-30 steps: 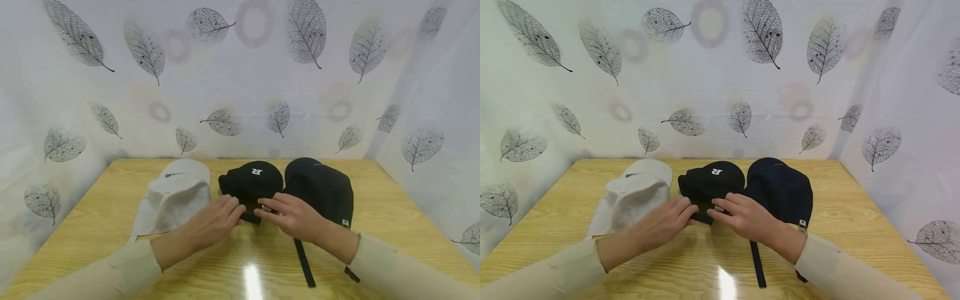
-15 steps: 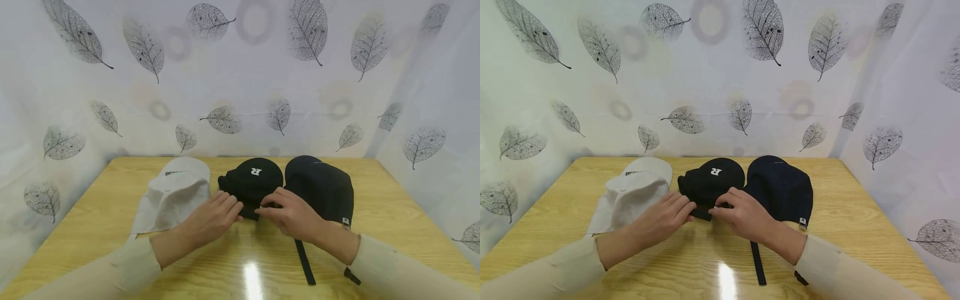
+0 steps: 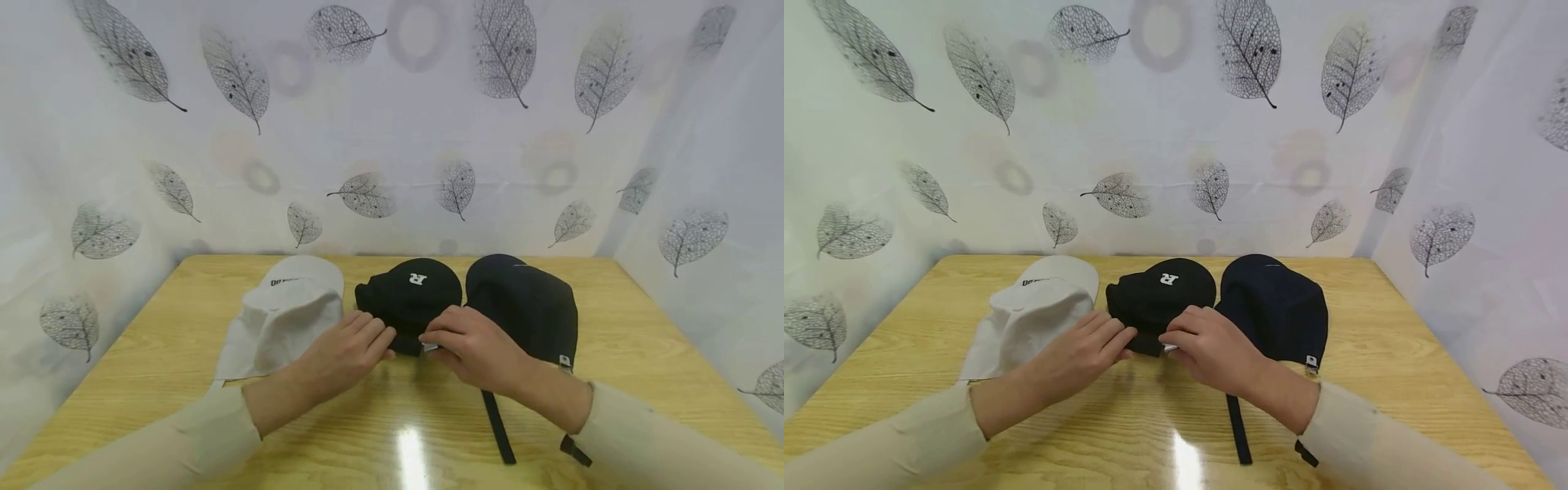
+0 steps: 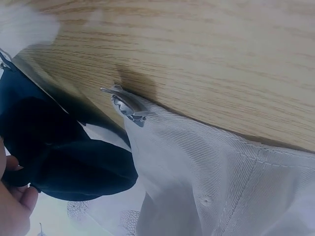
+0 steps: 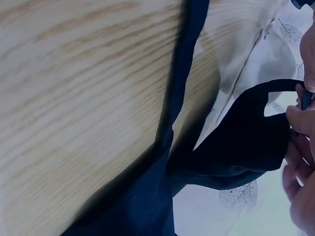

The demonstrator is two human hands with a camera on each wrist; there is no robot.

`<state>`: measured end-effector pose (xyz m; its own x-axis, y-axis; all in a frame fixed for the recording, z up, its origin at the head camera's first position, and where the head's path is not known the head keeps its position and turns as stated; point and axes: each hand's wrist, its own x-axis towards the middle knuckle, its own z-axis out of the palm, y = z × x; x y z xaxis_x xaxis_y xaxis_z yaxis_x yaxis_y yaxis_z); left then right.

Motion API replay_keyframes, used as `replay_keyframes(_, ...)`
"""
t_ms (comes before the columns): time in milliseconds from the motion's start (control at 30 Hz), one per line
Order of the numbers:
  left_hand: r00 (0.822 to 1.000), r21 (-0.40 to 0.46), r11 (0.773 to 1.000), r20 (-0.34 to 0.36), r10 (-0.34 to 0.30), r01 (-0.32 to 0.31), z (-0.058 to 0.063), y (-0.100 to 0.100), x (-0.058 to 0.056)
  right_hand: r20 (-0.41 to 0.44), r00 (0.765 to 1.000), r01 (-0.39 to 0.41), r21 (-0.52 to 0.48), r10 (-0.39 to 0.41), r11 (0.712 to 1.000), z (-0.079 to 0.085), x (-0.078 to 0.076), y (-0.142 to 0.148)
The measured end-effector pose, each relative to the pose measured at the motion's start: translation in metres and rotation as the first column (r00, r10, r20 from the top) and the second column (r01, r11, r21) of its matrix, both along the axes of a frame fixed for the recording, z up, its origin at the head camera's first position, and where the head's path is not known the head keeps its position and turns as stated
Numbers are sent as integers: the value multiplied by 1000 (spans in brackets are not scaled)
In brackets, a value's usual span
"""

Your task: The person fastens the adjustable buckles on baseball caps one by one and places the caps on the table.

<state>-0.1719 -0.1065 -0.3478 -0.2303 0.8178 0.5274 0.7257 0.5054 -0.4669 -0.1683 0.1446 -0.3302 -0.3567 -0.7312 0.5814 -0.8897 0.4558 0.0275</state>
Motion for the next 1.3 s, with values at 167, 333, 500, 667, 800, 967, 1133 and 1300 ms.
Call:
replay_keyframes(167,1000,19,1000,13,7,-7,1,1,1,-165,985,46,32,-41,998,1,2,-1)
replay_keyframes(333,1000,17,1000,2,10,-10,2,1,2,-202,978,51,13,-47,999,-1,2,-1)
replay_keyframes(500,1000,12,1000,-22,-2,2,3,2,2,-225,974,16,-37,-24,999,-3,0,0)
replay_keyframes(667,1000,9,1000,-17,-11,11,2,3,1,-255,967,-12,-68,-6,998,-4,-3,1)
replay_keyframes(800,1000,-3,1000,-10,-8,8,2,3,1,-260,966,-23,-63,6,998,-4,-4,2)
replay_keyframes(967,1000,-23,1000,-14,-4,4,2,4,1,-226,974,-55,-85,34,995,-3,-4,3)
replay_keyframes(1133,1000,-32,999,-27,-3,2,2,5,0,-208,976,-91,-120,65,989,-2,-4,2)
replay_keyframes(1300,999,-20,1000,-35,-15,15,2,5,0,-208,973,-130,-138,99,982,-1,-6,1)
